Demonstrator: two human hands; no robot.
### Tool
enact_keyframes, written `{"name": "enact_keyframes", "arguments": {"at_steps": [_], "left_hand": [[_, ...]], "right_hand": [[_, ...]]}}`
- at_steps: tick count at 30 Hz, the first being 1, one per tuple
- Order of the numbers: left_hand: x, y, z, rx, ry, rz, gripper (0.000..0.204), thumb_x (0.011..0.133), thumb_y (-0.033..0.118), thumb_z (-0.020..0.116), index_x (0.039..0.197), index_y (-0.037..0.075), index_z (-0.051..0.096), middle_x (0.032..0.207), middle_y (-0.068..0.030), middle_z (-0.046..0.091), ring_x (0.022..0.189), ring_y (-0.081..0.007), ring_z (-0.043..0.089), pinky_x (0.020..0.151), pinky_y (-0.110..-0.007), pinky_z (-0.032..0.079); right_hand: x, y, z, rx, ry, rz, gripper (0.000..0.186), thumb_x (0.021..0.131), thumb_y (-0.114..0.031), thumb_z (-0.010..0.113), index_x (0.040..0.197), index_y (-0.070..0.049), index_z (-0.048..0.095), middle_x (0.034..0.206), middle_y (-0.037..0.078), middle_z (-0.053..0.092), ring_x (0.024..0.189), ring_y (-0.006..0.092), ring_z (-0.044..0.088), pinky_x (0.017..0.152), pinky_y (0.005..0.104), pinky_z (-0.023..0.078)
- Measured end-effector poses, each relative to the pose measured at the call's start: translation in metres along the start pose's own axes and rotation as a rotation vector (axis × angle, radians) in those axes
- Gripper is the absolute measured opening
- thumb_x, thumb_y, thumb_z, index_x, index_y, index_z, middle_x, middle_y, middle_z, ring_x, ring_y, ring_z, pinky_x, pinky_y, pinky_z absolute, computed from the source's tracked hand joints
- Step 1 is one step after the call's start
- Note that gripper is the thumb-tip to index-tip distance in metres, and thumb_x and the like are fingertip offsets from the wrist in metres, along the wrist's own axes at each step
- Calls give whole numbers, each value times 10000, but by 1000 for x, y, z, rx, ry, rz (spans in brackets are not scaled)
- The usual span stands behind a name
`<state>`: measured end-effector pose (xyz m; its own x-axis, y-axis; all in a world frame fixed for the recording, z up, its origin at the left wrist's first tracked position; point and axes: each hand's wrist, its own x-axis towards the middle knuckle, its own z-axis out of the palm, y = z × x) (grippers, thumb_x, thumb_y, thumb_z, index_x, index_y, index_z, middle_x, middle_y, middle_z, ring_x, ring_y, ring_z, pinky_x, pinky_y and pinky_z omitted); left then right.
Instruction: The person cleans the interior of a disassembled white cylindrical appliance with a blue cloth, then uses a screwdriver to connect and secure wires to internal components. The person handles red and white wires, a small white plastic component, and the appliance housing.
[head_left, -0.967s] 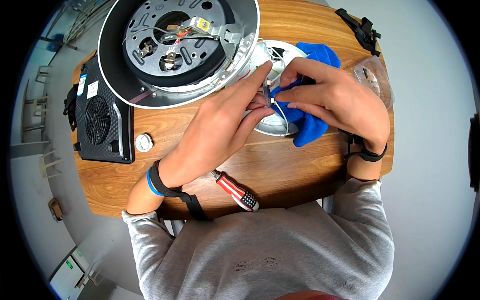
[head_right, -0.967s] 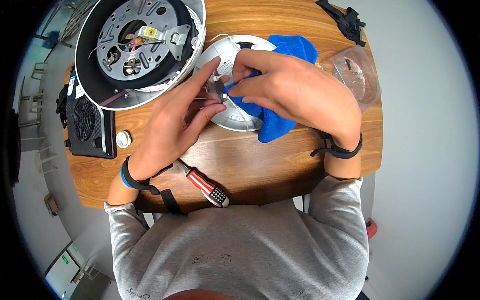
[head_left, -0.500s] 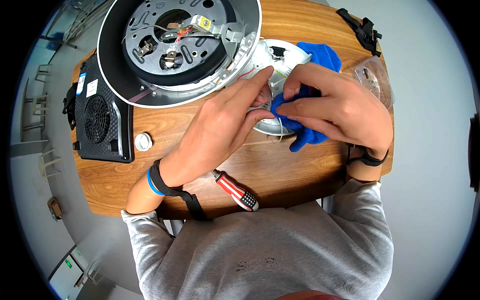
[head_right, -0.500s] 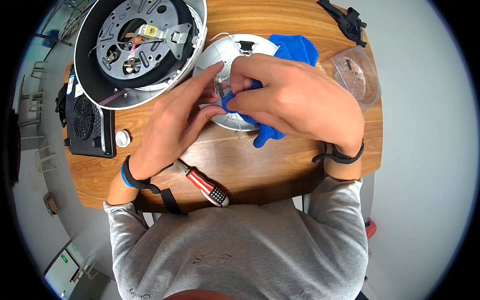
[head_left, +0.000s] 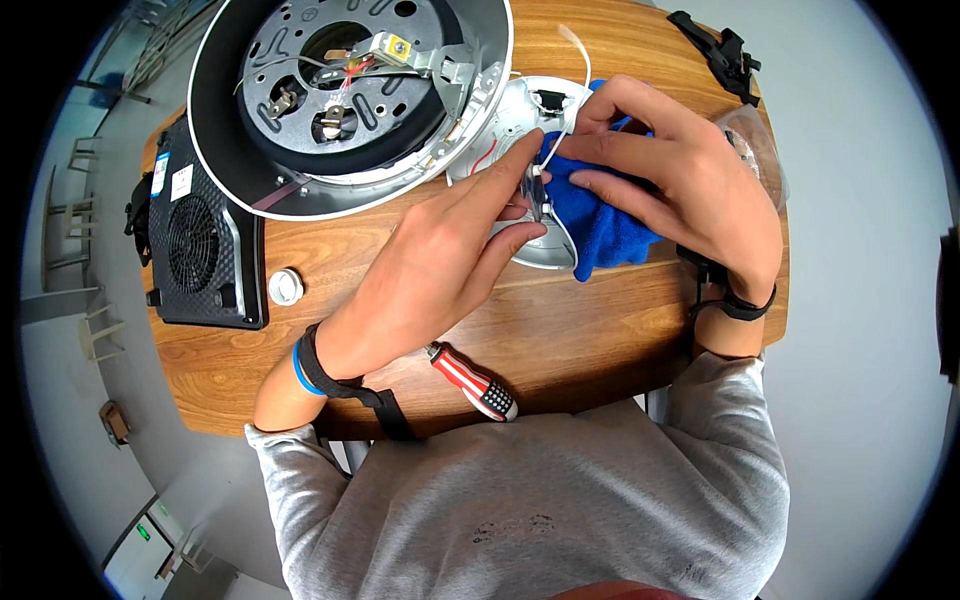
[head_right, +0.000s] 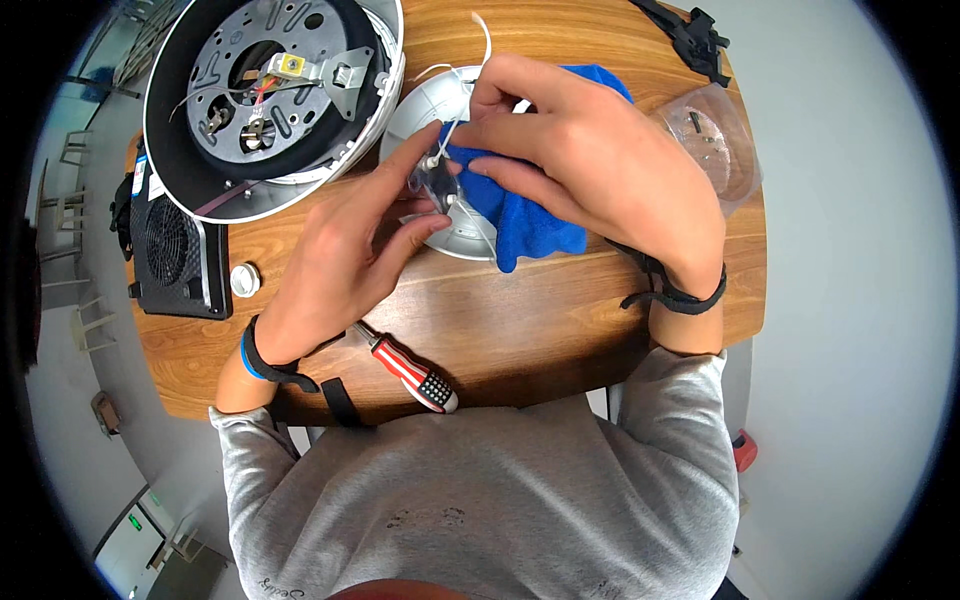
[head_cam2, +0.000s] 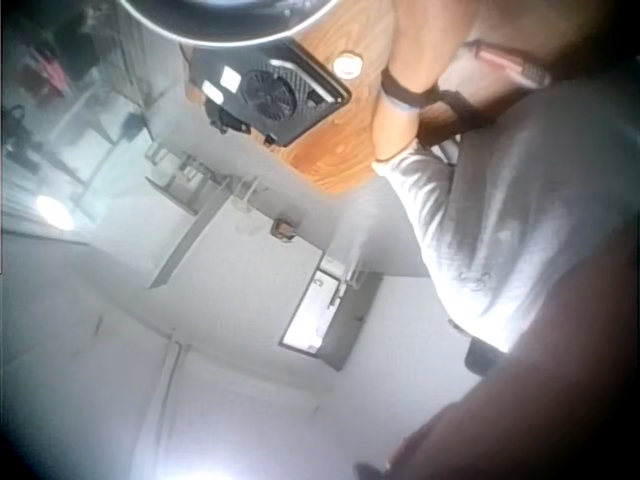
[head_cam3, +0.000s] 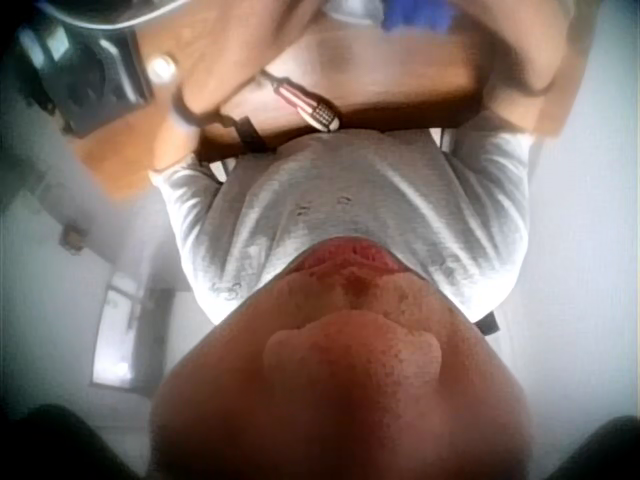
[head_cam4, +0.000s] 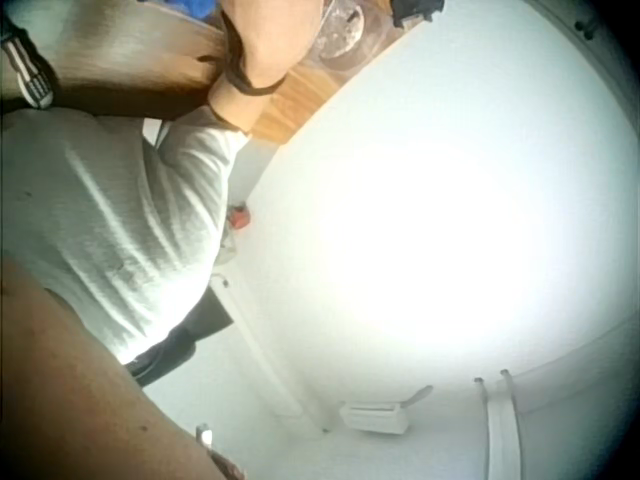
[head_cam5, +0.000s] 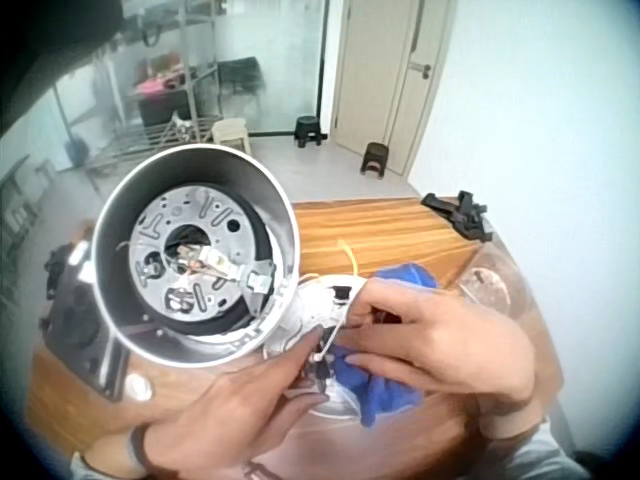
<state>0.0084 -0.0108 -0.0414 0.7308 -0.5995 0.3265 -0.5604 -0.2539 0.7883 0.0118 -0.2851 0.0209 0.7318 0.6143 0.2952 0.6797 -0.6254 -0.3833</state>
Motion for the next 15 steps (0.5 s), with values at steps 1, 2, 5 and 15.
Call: {"name": "enact_keyframes", "arguments": {"at_steps": [1,2,5,15], "left_hand": [[0,0,0,-10,-2,-6,748,1016,4,851,1709,36,570,996,-178,778,941,-283,824,841,-401,671],[0,-1,0,-16,3,-12,748,1017,3,850,1709,34,569,996,-178,780,941,-283,823,842,-402,671],[-2,-2,0,-26,8,-25,747,1018,3,848,1710,31,568,996,-179,783,943,-282,823,847,-405,673],[-3,-5,-1,-37,-14,-17,752,1023,11,852,1717,42,564,1050,-169,775,961,-275,809,858,-400,679]], "right_hand": [[0,-1,1,2,1,4,251,981,-122,877,1204,-7,860,1159,108,690,988,285,732,852,400,611],[0,-2,1,4,0,8,256,977,-127,881,1203,-9,864,1161,106,691,989,284,733,854,403,613],[3,1,2,-3,14,-39,247,965,-128,887,1188,-21,879,1166,105,700,993,283,739,854,409,619],[0,0,3,-19,-39,-34,248,909,-119,889,1145,-43,883,1146,93,714,1010,297,754,843,426,622]]}}
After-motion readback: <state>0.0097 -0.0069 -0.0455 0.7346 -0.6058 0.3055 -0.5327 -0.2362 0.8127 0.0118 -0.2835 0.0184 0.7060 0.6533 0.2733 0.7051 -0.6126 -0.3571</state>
